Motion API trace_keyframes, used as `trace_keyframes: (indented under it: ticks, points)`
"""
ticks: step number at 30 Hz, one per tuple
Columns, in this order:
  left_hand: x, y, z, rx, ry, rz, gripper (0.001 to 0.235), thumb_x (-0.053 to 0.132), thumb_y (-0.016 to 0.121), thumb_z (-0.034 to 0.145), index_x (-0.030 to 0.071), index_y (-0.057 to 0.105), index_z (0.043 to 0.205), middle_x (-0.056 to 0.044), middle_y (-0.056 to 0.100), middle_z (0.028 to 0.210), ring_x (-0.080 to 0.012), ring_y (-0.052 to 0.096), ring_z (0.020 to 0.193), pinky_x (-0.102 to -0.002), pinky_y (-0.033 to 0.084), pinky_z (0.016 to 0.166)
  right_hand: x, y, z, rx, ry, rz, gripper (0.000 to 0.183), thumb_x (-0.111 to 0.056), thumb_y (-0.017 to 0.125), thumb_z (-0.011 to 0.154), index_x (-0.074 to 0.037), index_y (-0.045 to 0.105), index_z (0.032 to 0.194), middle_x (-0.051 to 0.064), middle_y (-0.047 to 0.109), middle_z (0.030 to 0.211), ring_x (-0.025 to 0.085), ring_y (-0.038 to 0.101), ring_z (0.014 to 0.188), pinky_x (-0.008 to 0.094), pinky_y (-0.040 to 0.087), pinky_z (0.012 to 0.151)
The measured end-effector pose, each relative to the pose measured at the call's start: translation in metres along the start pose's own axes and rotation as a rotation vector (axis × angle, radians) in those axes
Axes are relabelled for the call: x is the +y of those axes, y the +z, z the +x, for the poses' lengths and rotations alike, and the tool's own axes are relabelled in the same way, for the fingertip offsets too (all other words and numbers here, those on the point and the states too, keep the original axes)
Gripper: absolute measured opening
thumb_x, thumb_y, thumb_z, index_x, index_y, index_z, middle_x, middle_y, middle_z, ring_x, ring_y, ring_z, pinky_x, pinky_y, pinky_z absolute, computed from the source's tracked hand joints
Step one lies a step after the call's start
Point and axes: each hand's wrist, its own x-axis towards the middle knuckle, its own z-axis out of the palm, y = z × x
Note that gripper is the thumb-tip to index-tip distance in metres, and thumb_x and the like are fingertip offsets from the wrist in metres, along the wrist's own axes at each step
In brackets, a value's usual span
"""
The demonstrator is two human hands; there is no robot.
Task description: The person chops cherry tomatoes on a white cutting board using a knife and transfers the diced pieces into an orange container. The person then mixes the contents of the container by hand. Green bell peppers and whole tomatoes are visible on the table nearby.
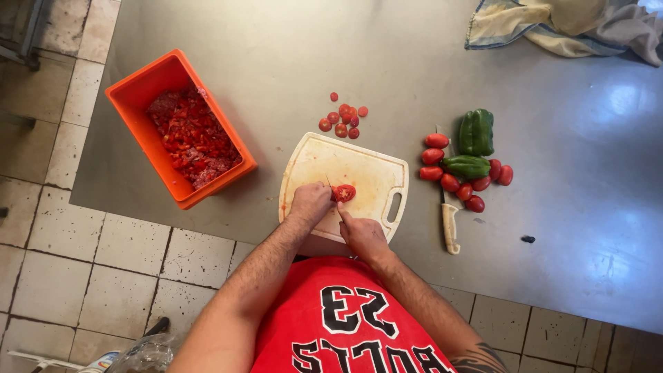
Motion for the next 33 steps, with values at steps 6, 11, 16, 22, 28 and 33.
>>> trace_keyframes:
  ticks: [6,11,16,22,28,33]
  points:
    - [-0.004,-0.007,0.001,-0.04,0.005,-0.029,0.043,0.053,0.082,0.069,0.015,0.07,0.086,-0.001,0.063,0.076,-0.0243,0.073,0.072,-0.04,0.06,0.061,0.002,0.013,-0.019,-0.031,0.015,0.008,0.054,-0.028,0.055,0.096,-0.018,0.05,0.148,0.016,0.07,0.062,0.037,0.075,0.069,0.053,0.059,0.064]
    - [-0.002,-0.041,-0.01,-0.074,-0.113,-0.184,0.038,0.053,0.079,0.077,0.021,0.07,0.095,0.0,0.062,0.087,-0.0232,0.072,0.084,-0.039,0.06,0.068,0.003,0.015,-0.055,-0.093,0.075,0.112,0.058,-0.035,0.054,0.096,-0.024,0.046,0.152,0.016,0.072,0.064,0.038,0.075,0.075,0.055,0.058,0.069]
    - [0.0,-0.053,-0.012,-0.144,-0.19,-0.3,0.034,0.051,0.078,0.081,0.026,0.07,0.102,0.001,0.063,0.095,-0.0242,0.072,0.092,-0.041,0.06,0.075,-0.013,-0.021,-0.041,-0.001,0.073,0.175,0.056,-0.028,0.056,0.096,-0.021,0.05,0.151,0.021,0.071,0.067,0.04,0.074,0.073,0.053,0.058,0.065]
    - [0.0,-0.04,-0.009,-0.133,-0.196,-0.234,0.039,0.055,0.077,0.079,0.021,0.072,0.097,0.0,0.065,0.094,-0.0236,0.073,0.089,-0.04,0.061,0.074,-0.006,-0.017,-0.02,0.104,-0.101,0.057,0.056,-0.024,0.059,0.093,-0.021,0.053,0.149,0.015,0.069,0.06,0.036,0.072,0.062,0.049,0.058,0.06]
    - [-0.001,-0.014,-0.007,-0.115,-0.17,-0.16,0.039,0.053,0.078,0.076,0.021,0.071,0.095,0.001,0.064,0.09,-0.0226,0.074,0.087,-0.04,0.062,0.073,-0.003,-0.009,-0.011,0.134,-0.137,-0.012,0.056,-0.025,0.058,0.093,-0.02,0.053,0.148,0.014,0.067,0.058,0.036,0.071,0.059,0.052,0.056,0.056]
    - [-0.003,0.009,-0.005,0.008,-0.088,-0.05,0.03,0.046,0.079,0.075,0.02,0.068,0.084,0.001,0.062,0.076,-0.0212,0.073,0.072,-0.039,0.061,0.062,-0.003,0.0,-0.001,0.041,-0.067,-0.007,0.055,-0.026,0.058,0.094,-0.023,0.05,0.148,0.012,0.067,0.058,0.036,0.073,0.063,0.052,0.057,0.06]
